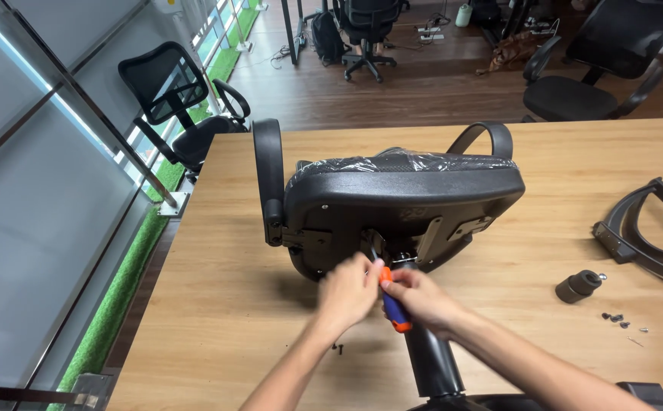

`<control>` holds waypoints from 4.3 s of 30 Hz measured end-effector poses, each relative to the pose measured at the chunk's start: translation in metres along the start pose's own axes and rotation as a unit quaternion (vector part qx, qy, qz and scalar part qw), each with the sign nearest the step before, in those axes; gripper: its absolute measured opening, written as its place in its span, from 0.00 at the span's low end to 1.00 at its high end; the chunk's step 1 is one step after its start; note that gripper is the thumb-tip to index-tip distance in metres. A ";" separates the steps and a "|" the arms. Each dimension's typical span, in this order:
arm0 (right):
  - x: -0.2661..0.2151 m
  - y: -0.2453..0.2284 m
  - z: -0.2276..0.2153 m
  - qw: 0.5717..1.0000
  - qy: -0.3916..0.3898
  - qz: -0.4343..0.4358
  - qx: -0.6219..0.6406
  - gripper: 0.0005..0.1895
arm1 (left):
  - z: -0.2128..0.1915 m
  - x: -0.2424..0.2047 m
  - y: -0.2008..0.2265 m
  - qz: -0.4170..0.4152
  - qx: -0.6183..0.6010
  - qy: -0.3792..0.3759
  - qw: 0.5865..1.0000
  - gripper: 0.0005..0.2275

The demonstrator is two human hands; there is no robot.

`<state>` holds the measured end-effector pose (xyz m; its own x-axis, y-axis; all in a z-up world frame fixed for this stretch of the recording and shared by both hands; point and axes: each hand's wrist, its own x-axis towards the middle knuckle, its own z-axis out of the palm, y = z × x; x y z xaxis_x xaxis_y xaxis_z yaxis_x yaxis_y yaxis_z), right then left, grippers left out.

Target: The person assembles an office chair on a wooden table, using a screwdriver to drive screws that attach the seat to the mechanism and base. They align the seat, fit the gas lift and five-star base, position armrests and backrest parts, and pick up loose screws from the table while tightening each mounting point.

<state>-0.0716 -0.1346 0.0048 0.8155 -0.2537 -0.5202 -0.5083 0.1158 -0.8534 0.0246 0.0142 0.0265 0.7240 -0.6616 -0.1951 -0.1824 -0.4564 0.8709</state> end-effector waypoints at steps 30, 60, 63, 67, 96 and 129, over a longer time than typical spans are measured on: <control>-0.001 0.012 0.025 0.980 0.148 -0.100 -0.091 0.16 | -0.120 0.036 0.036 0.338 0.142 0.267 0.891 0.36; 0.008 0.027 0.026 0.916 -0.096 -0.011 0.389 0.18 | -0.117 0.041 0.032 0.345 0.140 0.283 0.884 0.38; -0.002 0.009 0.024 0.973 -0.043 -0.011 0.227 0.17 | -0.116 0.040 0.030 0.340 0.141 0.283 0.885 0.37; -0.004 -0.001 0.017 0.999 0.034 -0.039 -0.012 0.15 | -0.116 0.041 0.032 0.346 0.140 0.288 0.882 0.36; 0.018 0.035 0.015 0.981 0.020 -0.027 0.190 0.16 | -0.111 0.043 0.022 0.331 0.153 0.342 0.866 0.35; 0.009 0.028 0.036 0.989 0.004 0.059 0.138 0.27 | -0.093 0.031 0.012 0.383 0.073 0.472 0.791 0.29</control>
<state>-0.0689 -0.0993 -0.0248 0.7521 -0.2309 -0.6173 -0.5040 0.4020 -0.7645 0.1064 0.0432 0.0729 0.5248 -0.0708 0.8483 -0.8334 -0.2456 0.4951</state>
